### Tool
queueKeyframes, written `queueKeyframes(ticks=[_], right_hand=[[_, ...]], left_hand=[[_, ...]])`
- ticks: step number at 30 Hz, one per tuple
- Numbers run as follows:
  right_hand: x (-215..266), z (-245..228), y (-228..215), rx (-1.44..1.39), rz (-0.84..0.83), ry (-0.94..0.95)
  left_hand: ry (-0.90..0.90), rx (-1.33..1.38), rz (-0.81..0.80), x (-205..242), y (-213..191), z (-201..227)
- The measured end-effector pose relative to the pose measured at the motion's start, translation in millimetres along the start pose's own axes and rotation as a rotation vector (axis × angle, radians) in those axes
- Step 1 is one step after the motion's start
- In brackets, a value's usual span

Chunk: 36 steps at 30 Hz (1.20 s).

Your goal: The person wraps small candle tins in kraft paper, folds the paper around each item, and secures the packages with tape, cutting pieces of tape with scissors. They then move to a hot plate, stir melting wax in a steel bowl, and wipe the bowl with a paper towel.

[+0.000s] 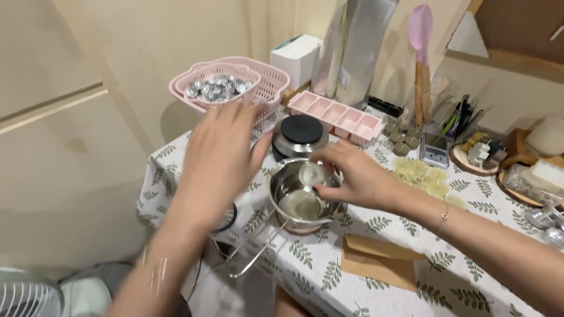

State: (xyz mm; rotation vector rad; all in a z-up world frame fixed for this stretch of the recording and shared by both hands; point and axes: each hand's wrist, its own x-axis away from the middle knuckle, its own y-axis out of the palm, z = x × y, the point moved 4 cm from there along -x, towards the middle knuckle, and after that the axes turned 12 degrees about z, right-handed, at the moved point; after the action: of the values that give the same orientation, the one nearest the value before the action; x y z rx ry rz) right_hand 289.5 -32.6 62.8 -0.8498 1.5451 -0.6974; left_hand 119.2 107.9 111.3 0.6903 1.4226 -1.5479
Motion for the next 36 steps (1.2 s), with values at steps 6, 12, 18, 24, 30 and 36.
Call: queueKeyframes(ticks=[6, 12, 18, 24, 30, 36], right_hand=[[5, 29, 9, -0.313, -0.023, 0.296], [14, 55, 16, -0.440, -0.041, 0.368], [29, 83, 35, -0.518, -0.113, 0.253], [55, 118, 69, -0.517, -0.219, 0.384], [54, 106, 66, -0.570, -0.154, 0.296], [53, 103, 65, -0.580, -0.206, 0.392]], left_hand=[[0.077, 0.153, -0.076, -119, 185, -96], [0.095, -0.057, -0.126, -159, 346, -186], [-0.062, -0.167, -0.322, -204, 441, -238], [-0.315, -0.323, -0.468, -215, 446, -235], [-0.458, -0.276, -0.474, -218, 455, -251], [-0.538, -0.088, -0.369, -221, 430, -243]])
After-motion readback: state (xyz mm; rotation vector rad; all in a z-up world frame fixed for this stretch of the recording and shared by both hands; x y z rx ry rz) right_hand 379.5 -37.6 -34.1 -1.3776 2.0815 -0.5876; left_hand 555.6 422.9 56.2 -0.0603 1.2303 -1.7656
